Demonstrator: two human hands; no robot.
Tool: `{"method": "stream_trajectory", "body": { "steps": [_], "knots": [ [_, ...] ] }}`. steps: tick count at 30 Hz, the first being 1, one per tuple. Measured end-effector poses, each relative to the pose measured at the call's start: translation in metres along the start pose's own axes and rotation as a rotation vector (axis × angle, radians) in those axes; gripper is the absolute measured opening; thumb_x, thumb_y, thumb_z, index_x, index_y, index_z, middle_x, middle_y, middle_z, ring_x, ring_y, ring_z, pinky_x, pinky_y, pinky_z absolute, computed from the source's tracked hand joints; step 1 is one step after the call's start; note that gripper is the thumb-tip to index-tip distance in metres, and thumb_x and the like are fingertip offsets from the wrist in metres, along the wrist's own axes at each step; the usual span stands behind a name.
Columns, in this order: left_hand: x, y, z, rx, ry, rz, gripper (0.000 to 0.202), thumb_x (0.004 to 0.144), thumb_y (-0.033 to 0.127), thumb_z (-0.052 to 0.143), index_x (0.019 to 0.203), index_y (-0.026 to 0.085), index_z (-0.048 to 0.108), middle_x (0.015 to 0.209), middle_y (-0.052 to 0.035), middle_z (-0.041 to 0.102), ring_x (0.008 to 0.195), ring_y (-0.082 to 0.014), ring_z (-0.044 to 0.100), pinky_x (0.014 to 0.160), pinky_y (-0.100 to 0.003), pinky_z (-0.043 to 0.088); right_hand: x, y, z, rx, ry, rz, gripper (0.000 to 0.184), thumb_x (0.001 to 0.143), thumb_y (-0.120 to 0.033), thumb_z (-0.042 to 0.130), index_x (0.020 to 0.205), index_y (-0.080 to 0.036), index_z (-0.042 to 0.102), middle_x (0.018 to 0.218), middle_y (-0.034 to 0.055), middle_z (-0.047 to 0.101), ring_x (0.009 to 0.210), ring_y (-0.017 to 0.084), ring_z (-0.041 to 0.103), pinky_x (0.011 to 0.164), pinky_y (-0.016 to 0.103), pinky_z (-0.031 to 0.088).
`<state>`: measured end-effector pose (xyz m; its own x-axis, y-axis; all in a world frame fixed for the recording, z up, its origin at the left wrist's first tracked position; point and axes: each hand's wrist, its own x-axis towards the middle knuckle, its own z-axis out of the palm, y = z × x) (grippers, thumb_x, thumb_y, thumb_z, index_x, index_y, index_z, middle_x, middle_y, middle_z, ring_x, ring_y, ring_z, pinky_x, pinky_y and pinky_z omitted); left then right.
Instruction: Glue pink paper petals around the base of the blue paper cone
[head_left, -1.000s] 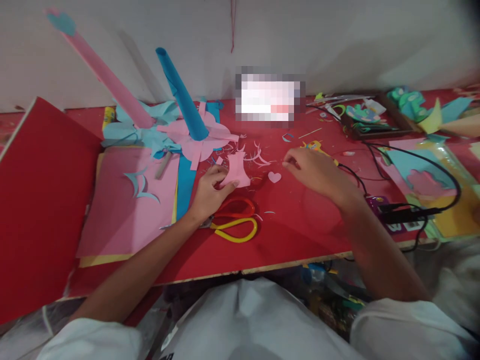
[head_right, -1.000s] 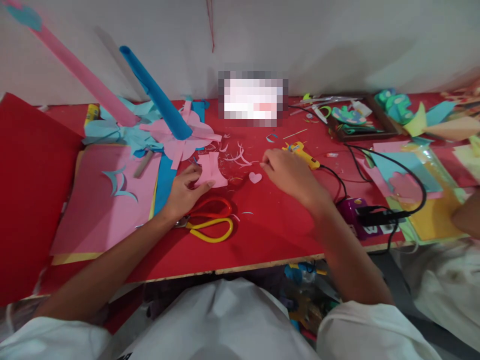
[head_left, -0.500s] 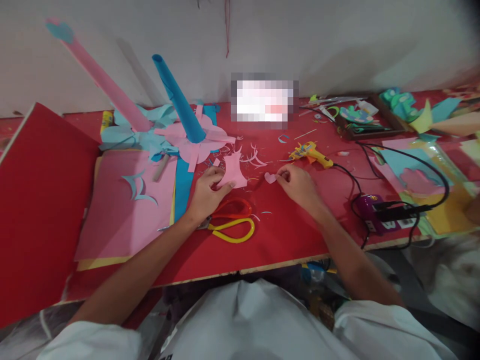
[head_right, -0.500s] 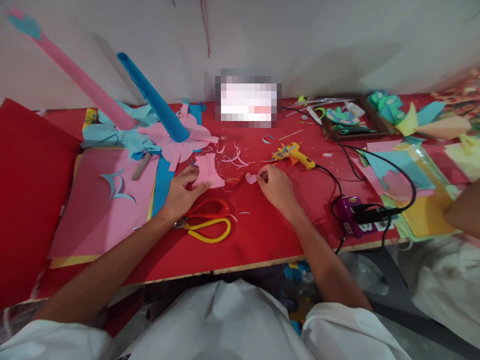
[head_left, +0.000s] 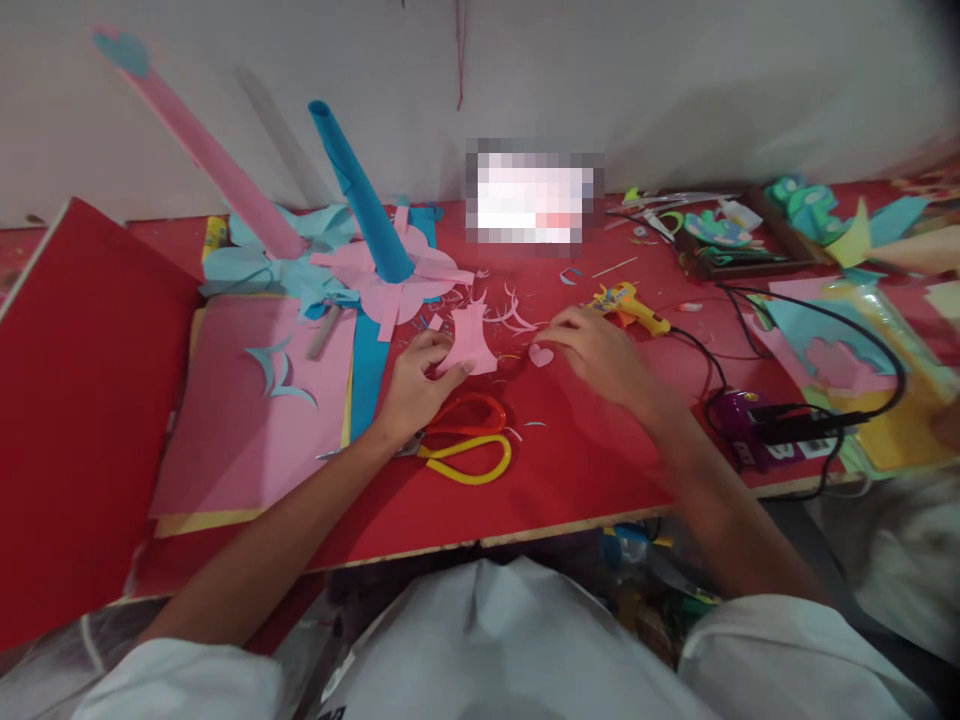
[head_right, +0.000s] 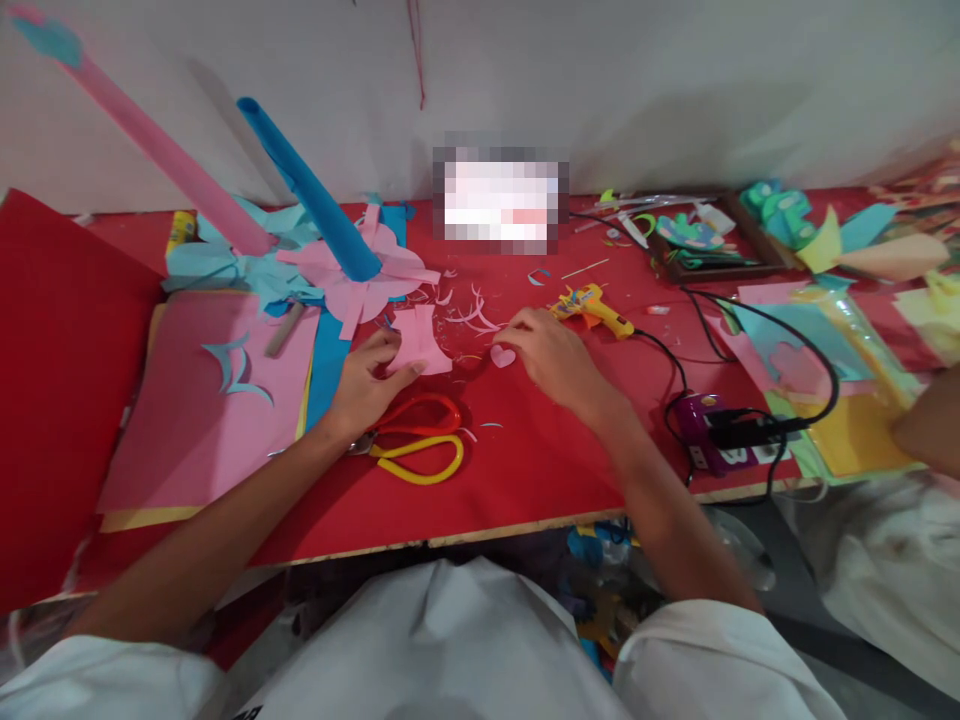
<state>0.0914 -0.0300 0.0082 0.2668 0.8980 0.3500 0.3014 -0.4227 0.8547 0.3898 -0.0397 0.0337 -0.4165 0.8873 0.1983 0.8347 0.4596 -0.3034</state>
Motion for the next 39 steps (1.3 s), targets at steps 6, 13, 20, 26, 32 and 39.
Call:
{"method": "stream_trajectory", "body": {
  "steps": [6, 13, 20, 26, 32, 39],
  "knots": [
    [0.001, 0.0, 0.0, -0.011, 0.003, -0.002, 0.054, 0.091, 0.045, 0.075, 0.065, 0.021, 0.034, 0.083, -0.002, 0.054, 0.08, -0.0154, 0.051, 0.077, -0.031, 0.048, 0.033, 0.001, -0.015, -0.127, -0.221, -0.207, 0.032, 0.101, -0.009, 0.048, 0.108, -0.022, 0.077, 0.11, 0.0121, 0.071, 0.102, 0.027, 0.058, 0.081, 0.038, 0.04],
    [0.0, 0.001, 0.0, -0.035, -0.005, 0.001, 0.055, 0.092, 0.047, 0.075, 0.066, 0.021, 0.034, 0.083, -0.0016, 0.053, 0.081, -0.0161, 0.052, 0.079, -0.032, 0.047, 0.049, 0.014, -0.013, -0.003, -0.401, -0.191, 0.022, 0.099, -0.015, 0.053, 0.1, -0.022, 0.074, 0.105, 0.0097, 0.071, 0.101, 0.025, 0.06, 0.081, 0.035, 0.039],
    [0.001, 0.004, -0.001, -0.011, -0.016, -0.031, 0.055, 0.092, 0.051, 0.073, 0.066, 0.021, 0.035, 0.084, -0.0023, 0.054, 0.082, -0.0167, 0.052, 0.079, -0.033, 0.048, 0.059, 0.02, -0.01, 0.098, -0.457, -0.136, 0.016, 0.09, -0.013, 0.061, 0.093, -0.024, 0.071, 0.101, 0.0063, 0.071, 0.096, 0.024, 0.063, 0.08, 0.033, 0.041],
    [0.0, 0.003, -0.001, -0.012, -0.015, -0.047, 0.055, 0.091, 0.046, 0.074, 0.065, 0.021, 0.033, 0.084, -0.0019, 0.053, 0.081, -0.0159, 0.051, 0.078, -0.032, 0.047, 0.063, 0.026, -0.006, 0.077, -0.472, -0.152, 0.014, 0.089, -0.013, 0.061, 0.091, -0.023, 0.069, 0.097, 0.0056, 0.069, 0.091, 0.022, 0.06, 0.078, 0.032, 0.038],
    [0.0, 0.003, -0.003, -0.002, -0.032, -0.031, 0.048, 0.092, 0.043, 0.073, 0.068, 0.021, 0.037, 0.085, -0.0021, 0.053, 0.083, -0.0168, 0.051, 0.08, -0.032, 0.047, 0.062, 0.024, -0.011, 0.075, -0.461, -0.142, 0.009, 0.093, -0.018, 0.056, 0.089, -0.022, 0.064, 0.096, 0.0071, 0.066, 0.087, 0.022, 0.057, 0.076, 0.033, 0.038],
    [-0.001, 0.001, -0.002, -0.012, -0.018, -0.043, 0.054, 0.092, 0.041, 0.073, 0.065, 0.022, 0.031, 0.084, -0.0013, 0.051, 0.081, -0.0159, 0.049, 0.079, -0.032, 0.046, 0.065, 0.013, -0.026, 0.088, -0.265, -0.151, 0.016, 0.1, -0.023, 0.051, 0.096, -0.023, 0.067, 0.1, 0.0086, 0.073, 0.096, 0.025, 0.062, 0.084, 0.037, 0.042]
  ]
}}
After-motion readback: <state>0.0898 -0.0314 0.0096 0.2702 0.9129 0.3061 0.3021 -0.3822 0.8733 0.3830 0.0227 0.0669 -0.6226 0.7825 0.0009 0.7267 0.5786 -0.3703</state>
